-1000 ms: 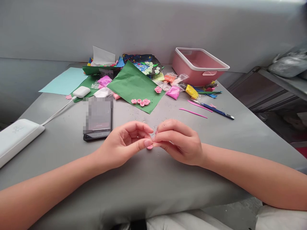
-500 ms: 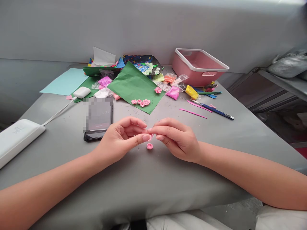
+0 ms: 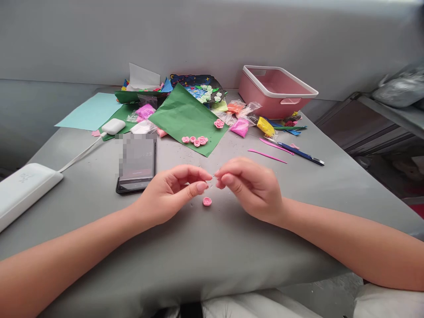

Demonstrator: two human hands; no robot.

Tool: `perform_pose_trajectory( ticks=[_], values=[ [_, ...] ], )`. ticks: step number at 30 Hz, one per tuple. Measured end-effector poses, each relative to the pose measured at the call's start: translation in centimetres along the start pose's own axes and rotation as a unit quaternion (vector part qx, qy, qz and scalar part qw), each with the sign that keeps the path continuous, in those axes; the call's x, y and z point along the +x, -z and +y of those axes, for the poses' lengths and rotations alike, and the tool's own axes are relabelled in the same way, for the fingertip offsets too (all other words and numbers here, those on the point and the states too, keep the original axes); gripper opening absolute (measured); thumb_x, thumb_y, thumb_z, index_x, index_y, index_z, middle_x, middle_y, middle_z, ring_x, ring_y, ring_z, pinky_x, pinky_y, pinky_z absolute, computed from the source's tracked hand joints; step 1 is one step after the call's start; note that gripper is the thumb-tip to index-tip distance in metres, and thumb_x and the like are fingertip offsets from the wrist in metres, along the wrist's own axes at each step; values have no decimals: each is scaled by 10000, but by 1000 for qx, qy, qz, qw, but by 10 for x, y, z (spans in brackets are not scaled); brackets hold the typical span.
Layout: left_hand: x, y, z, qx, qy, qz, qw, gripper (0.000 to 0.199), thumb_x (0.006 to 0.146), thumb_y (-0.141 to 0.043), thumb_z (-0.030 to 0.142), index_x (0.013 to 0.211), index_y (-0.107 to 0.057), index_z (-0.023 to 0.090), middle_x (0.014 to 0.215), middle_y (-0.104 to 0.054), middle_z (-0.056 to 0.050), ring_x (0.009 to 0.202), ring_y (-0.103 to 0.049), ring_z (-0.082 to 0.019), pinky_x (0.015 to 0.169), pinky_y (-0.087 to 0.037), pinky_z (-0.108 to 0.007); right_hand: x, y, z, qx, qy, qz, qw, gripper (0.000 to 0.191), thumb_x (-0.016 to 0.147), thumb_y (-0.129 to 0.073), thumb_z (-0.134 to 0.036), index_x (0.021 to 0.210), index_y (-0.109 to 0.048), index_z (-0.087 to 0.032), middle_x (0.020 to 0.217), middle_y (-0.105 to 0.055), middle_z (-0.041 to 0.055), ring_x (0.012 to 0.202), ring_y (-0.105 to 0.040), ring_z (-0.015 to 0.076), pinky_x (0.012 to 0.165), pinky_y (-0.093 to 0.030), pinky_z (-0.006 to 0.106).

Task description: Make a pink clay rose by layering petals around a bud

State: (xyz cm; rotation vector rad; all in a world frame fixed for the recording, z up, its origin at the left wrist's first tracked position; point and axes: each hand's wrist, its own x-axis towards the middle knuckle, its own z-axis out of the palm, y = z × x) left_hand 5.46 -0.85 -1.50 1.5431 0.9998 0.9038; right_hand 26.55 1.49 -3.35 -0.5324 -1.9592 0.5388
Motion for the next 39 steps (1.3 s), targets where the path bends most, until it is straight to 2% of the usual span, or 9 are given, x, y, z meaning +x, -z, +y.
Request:
perform_pose_trajectory(
  ticks=[4, 6, 9, 12, 17, 22, 27, 34, 39],
  values=[
    [4, 15, -12, 317, -87, 20, 944, 203, 925, -568, 318, 890, -739, 214, 887, -729, -62, 869, -657, -221, 791, -531, -348, 2, 2, 5, 27, -116, 4, 993, 332, 1019, -479, -317, 776, -654, -173, 649, -650, 14, 612, -632, 118, 601, -531, 260],
    [5, 18, -19, 379, -96, -2, 920, 248, 950, -514, 288, 906, -744, 205, 971, -728, -80, 933, -644, -236, 841, -526, -375, 2, 1, 7, 21, -113, 4, 993, 290, 984, -558, -308, 755, -671, -169, 647, -658, 14, 623, -624, 113, 587, -518, 244],
    [2, 16, -24, 433, -124, 2, 893, 341, 987, -404, 224, 1048, -733, 164, 1126, -703, -132, 1029, -603, -270, 919, -503, -439, 2, 0, 9, 44, -97, 15, 994, 126, 947, -613, -225, 924, -722, -167, 779, -696, 28, 666, -638, 99, 581, -537, 222],
    [-4, 8, -22, 461, -167, 2, 872, 338, 992, -416, 233, 1172, -688, 144, 1206, -684, -156, 1082, -562, -295, 956, -478, -468, 1, -1, 11, 91, -119, 22, 989, 172, 970, -569, -210, 1032, -725, -174, 810, -700, 25, 660, -662, 86, 616, -583, 225],
    [-9, -2, -19, 440, -185, -42, 878, 408, 886, -670, 414, 1179, -650, 131, 1000, -733, -122, 951, -571, -288, 850, -502, -423, 0, -3, 13, 145, -196, 20, 970, 114, 868, -726, -272, 852, -706, -162, 715, -693, -1, 580, -631, 78, 546, -565, 202],
    [-7, -6, -21, 410, -184, -41, 892, 303, 919, -630, 280, 1186, -603, 140, 898, -747, -64, 866, -570, -239, 820, -503, -384, 1, -4, 14, 188, -159, 33, 969, 64, 925, -654, -244, 926, -694, -194, 829, -664, 8, 726, -664, 95, 621, -616, 223],
    [-9, -6, -18, 383, -156, -46, 909, 313, 926, -599, 202, 1229, -524, 192, 937, -740, -13, 902, -582, -201, 845, -501, -342, 1, 0, 16, 139, -165, 11, 976, 143, 949, -621, -286, 962, -730, -195, 844, -648, 19, 645, -633, 78, 605, -578, 227],
    [-17, -5, -16, 365, -131, -60, 920, 450, 899, -590, 196, 1326, -449, 181, 1112, -706, -55, 1030, -582, -206, 854, -521, -332, 0, 5, 23, 112, -139, -91, 980, 251, 979, -459, -142, 1068, -689, -192, 919, -627, 36, 652, -582, 71, 625, -545, 234],
    [-17, 1, -15, 383, -214, 3, 899, 203, 874, -570, 96, 1057, -596, 179, 917, -711, -43, 841, -596, -180, 767, -521, -307, 7, 16, 30, 32, -110, -175, 978, 262, 964, -480, -132, 1064, -720, -168, 795, -596, 27, 727, -567, 112, 660, -501, 241]
  ],
)
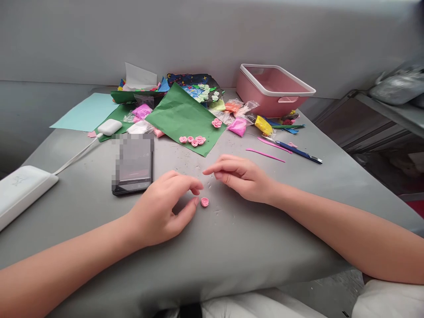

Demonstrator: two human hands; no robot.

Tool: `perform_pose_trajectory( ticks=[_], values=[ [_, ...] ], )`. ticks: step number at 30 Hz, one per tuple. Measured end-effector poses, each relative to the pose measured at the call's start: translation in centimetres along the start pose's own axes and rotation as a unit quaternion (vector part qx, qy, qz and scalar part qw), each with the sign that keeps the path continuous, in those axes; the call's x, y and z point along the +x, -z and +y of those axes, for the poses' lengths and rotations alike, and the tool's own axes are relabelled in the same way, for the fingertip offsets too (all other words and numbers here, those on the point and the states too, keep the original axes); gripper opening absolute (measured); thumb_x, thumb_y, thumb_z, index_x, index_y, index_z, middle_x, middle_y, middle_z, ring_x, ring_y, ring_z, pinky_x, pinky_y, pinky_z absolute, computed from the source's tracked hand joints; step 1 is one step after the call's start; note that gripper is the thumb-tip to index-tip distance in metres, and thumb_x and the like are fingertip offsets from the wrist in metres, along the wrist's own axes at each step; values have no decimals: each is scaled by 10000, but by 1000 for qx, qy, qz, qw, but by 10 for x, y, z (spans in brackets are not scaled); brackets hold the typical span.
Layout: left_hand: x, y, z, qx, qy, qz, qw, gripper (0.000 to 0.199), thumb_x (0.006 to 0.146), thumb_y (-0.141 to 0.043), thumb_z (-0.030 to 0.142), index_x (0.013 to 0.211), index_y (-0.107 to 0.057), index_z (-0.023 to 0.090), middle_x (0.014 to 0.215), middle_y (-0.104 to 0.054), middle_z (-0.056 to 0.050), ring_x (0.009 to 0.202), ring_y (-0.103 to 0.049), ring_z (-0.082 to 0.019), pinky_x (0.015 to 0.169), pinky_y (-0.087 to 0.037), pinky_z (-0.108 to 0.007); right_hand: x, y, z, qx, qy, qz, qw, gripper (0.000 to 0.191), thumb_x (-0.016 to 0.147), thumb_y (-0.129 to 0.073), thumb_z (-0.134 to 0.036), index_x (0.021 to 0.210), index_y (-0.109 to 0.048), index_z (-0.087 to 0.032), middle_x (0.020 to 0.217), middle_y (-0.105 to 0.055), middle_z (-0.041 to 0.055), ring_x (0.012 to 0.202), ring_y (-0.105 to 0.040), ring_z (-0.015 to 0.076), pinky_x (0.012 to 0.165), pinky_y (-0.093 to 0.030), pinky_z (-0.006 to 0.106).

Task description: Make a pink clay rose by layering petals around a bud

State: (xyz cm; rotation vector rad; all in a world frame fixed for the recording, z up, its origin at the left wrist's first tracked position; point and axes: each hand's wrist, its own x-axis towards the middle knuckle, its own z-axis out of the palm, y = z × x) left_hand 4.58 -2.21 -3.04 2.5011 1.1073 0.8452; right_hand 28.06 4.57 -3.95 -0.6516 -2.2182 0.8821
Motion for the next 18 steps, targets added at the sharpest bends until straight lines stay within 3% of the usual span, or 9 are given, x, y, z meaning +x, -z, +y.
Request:
perform_pose_trajectory(
  ticks=[4, 10, 12, 18],
  values=[
    [3, 0, -7, 62, -123, 22, 990, 122, 861, -637, 97, 938, -670, 185, 880, -713, -63, 749, -551, -179, 737, -513, -321, 2, 2, 2, -27, -3, -44, 999, 228, 960, -532, -184, 1036, -745, -156, 758, -565, 16, 693, -560, 105, 638, -474, 225],
    [6, -1, -11, 77, -158, 20, 984, 91, 856, -700, 146, 934, -700, 192, 844, -714, -55, 724, -542, -178, 695, -516, -311, -2, -3, -4, -44, -7, -74, 996, 133, 881, -697, -268, 922, -763, -161, 718, -500, -18, 611, -469, 76, 561, -398, 203],
    [5, -1, -11, 75, -153, 13, 985, 101, 865, -700, 168, 963, -688, 186, 861, -720, -55, 741, -549, -181, 708, -521, -312, -3, -2, -6, -48, -4, -83, 995, 127, 888, -686, -268, 925, -762, -172, 726, -505, -14, 626, -478, 82, 569, -402, 205],
    [3, -3, -8, 40, -58, -34, 997, 201, 902, -661, 217, 1093, -631, 163, 878, -746, -38, 850, -609, -194, 772, -538, -300, -1, -1, -2, -44, -12, -57, 997, 280, 962, -468, -147, 1143, -681, -152, 877, -672, 52, 766, -599, 120, 692, -493, 246]
  ],
)
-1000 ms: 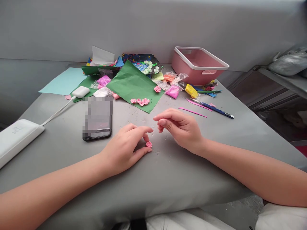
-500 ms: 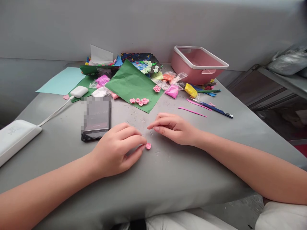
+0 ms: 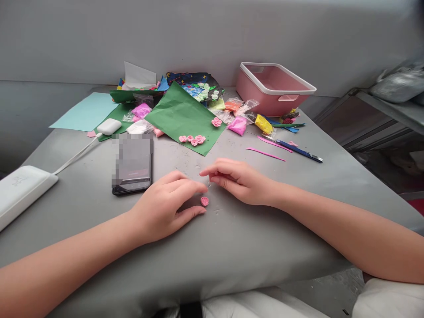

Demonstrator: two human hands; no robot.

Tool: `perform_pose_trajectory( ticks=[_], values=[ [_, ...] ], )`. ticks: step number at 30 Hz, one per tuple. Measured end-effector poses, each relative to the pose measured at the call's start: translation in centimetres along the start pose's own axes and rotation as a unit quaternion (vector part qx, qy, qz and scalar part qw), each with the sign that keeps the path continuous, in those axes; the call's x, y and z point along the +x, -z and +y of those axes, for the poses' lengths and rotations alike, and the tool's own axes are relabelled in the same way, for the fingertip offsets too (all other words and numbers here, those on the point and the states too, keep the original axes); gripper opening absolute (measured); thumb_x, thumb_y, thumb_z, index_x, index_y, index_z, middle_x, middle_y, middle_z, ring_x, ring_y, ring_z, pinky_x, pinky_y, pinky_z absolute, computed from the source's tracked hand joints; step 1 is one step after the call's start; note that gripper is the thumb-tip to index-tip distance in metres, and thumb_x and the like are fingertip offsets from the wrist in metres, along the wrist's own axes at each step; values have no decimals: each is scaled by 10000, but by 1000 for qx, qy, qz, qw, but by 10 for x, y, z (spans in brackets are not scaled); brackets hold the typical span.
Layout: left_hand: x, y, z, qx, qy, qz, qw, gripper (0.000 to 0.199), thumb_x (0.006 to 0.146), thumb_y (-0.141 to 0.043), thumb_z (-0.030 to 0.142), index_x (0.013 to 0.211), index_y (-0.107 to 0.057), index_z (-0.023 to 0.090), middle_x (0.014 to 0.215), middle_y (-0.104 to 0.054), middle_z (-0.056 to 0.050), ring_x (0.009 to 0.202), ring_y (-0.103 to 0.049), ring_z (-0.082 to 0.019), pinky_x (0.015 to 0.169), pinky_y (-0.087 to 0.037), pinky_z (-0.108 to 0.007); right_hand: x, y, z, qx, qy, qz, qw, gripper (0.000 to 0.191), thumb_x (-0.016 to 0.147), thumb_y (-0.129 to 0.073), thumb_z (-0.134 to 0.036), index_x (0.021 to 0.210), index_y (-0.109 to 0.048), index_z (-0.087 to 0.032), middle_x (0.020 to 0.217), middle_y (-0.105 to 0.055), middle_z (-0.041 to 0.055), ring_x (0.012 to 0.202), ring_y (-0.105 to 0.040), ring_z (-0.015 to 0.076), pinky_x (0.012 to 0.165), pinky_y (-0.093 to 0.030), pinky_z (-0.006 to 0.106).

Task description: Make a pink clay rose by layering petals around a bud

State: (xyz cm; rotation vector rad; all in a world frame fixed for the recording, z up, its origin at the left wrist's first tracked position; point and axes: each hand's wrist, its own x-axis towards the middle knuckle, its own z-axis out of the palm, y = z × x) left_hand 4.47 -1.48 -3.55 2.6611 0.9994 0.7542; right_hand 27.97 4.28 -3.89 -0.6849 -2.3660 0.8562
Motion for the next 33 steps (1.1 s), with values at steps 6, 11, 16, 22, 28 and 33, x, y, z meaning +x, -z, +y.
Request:
perform_pose_trajectory(
  ticks=[6, 11, 16, 22, 28, 33],
  values=[
    [3, -1, 1, -37, 32, -44, 998, 173, 961, -559, 196, 1113, -642, 189, 916, -752, -22, 906, -650, -169, 806, -541, -264, 0, -3, -2, 188, -153, 33, 970, 217, 927, -587, -298, 1106, -623, -181, 741, -699, 4, 629, -648, 109, 588, -518, 230],
    [4, -1, 0, -68, 53, -57, 995, 167, 951, -570, 207, 1102, -640, 208, 921, -759, -9, 879, -672, -160, 810, -557, -279, 2, -3, -4, 250, -155, 100, 951, 252, 778, -785, -318, 897, -613, -178, 772, -715, 8, 698, -692, 123, 642, -551, 236],
    [3, 1, 7, -205, 164, -30, 965, 190, 907, -635, 251, 1093, -657, 219, 959, -762, -21, 816, -720, -145, 755, -610, -262, 2, -4, -4, 284, -134, 144, 939, 188, 760, -800, -305, 829, -699, -161, 779, -729, 27, 679, -688, 123, 586, -565, 229],
    [7, 4, 12, -387, 229, 2, 893, 133, 832, -711, 229, 959, -740, 199, 989, -715, -69, 857, -730, -181, 764, -663, -306, 0, -2, -8, 230, -100, 131, 959, 242, 808, -763, -393, 751, -746, -159, 695, -721, 37, 609, -602, 103, 534, -505, 219],
    [10, 7, 15, -451, 311, 16, 837, 180, 777, -788, 290, 937, -783, 208, 1076, -762, -78, 954, -733, -220, 824, -653, -335, 0, -5, -7, 203, -66, 143, 966, 158, 835, -746, -327, 904, -775, -188, 874, -752, 55, 727, -657, 115, 559, -521, 203],
    [12, 9, 16, -471, 374, 7, 799, 228, 762, -816, 364, 949, -798, 234, 1016, -805, -54, 978, -746, -232, 865, -635, -333, -2, -6, -8, 187, -59, 119, 973, 212, 889, -689, -355, 921, -778, -165, 808, -732, 56, 683, -638, 113, 583, -536, 230]
  ],
)
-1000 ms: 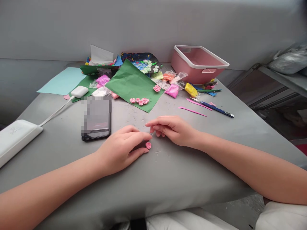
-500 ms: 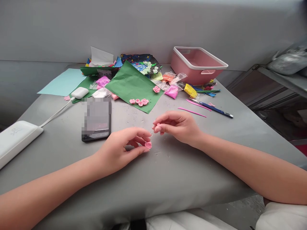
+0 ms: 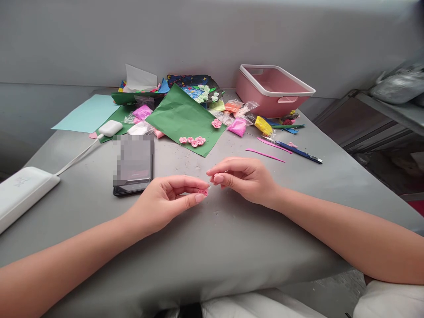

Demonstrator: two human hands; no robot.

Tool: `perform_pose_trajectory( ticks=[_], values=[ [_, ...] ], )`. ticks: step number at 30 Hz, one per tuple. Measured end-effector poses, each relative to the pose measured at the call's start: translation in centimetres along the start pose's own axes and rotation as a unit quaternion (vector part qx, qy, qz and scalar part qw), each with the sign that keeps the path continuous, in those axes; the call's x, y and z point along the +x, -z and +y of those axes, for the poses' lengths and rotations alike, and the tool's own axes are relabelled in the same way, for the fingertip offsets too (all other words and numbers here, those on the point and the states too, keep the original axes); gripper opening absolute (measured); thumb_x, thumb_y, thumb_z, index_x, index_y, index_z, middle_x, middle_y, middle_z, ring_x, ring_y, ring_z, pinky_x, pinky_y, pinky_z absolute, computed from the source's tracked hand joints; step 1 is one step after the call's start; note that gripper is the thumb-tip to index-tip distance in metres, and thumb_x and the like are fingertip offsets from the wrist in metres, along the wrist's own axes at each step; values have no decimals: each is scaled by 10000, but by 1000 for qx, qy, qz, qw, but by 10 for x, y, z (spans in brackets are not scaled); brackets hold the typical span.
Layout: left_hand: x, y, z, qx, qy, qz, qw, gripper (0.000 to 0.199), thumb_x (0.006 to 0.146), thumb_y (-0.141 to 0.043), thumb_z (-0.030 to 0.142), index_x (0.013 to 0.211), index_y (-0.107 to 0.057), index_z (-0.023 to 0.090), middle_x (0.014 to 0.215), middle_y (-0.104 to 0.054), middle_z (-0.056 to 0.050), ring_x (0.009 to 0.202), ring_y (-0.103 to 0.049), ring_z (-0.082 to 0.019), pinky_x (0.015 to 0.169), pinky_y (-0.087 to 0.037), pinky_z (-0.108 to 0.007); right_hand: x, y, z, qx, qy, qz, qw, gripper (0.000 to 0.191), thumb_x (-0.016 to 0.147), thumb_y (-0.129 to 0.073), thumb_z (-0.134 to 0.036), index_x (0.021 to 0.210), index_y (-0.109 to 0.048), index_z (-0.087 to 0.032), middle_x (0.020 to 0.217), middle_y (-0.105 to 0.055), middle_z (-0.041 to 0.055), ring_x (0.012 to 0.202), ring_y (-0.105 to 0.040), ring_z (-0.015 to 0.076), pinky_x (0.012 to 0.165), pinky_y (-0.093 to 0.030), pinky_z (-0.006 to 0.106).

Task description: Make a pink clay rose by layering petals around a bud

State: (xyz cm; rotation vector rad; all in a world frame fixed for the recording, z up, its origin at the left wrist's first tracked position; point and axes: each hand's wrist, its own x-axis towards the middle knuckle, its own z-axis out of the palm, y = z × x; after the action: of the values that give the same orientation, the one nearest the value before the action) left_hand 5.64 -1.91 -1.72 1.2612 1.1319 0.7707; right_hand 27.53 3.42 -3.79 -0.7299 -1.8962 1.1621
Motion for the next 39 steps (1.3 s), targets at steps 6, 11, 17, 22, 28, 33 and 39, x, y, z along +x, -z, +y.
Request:
perform_pose_trajectory(
  ticks=[6, 11, 17, 22, 28, 33, 39],
  values=[
    [0, 0, -2, -32, 25, 10, 999, 287, 734, -845, 375, 988, -795, 251, 1064, -803, -43, 1045, -735, -237, 922, -618, -337, -3, -2, -3, -21, 42, -2, 999, 147, 903, -668, -277, 956, -765, -181, 858, -727, 57, 733, -651, 115, 604, -540, 223],
    [0, 0, -1, -25, 23, 16, 999, 326, 721, -851, 377, 1008, -788, 235, 1049, -800, -60, 1033, -733, -251, 907, -622, -366, -3, -3, -1, -14, 47, 5, 999, 150, 909, -656, -258, 1002, -764, -212, 946, -700, 64, 812, -679, 133, 685, -599, 259],
    [0, 1, -1, -22, 14, 32, 999, 309, 717, -847, 410, 963, -794, 230, 1040, -804, -70, 1018, -732, -265, 904, -610, -392, -3, -4, -4, -35, 67, 9, 997, 125, 901, -684, -271, 961, -770, -204, 888, -702, 58, 756, -667, 125, 634, -575, 242],
    [0, 2, 1, -46, 27, 45, 998, 323, 717, -850, 424, 990, -797, 259, 1071, -804, -51, 1061, -720, -257, 944, -583, -374, -6, -6, -5, -6, 84, -15, 996, 183, 966, -580, -236, 993, -755, -189, 852, -678, 43, 673, -668, 93, 639, -600, 236],
    [0, -1, 2, -54, 22, 75, 996, 340, 703, -858, 429, 973, -798, 231, 1040, -811, -61, 1085, -718, -274, 1011, -553, -411, -6, -11, -11, -35, 2, 31, 999, 171, 843, -750, -368, 866, -786, -203, 791, -730, 44, 703, -671, 129, 620, -569, 238],
    [0, -3, 1, -52, 6, 74, 996, 313, 714, -854, 414, 966, -802, 236, 1028, -814, -44, 1050, -729, -258, 979, -575, -380, -7, -18, -14, -28, -47, 54, 997, 279, 742, -819, -462, 814, -768, -197, 804, -729, 48, 722, -683, 147, 653, -610, 259],
    [-1, -3, 2, -49, -1, 69, 996, 260, 728, -849, 398, 946, -810, 261, 1007, -819, -17, 1028, -735, -227, 935, -594, -317, -8, -18, -12, -28, -23, 48, 998, 209, 809, -772, -404, 828, -766, -196, 813, -732, 47, 724, -675, 129, 624, -582, 225]
  ],
)
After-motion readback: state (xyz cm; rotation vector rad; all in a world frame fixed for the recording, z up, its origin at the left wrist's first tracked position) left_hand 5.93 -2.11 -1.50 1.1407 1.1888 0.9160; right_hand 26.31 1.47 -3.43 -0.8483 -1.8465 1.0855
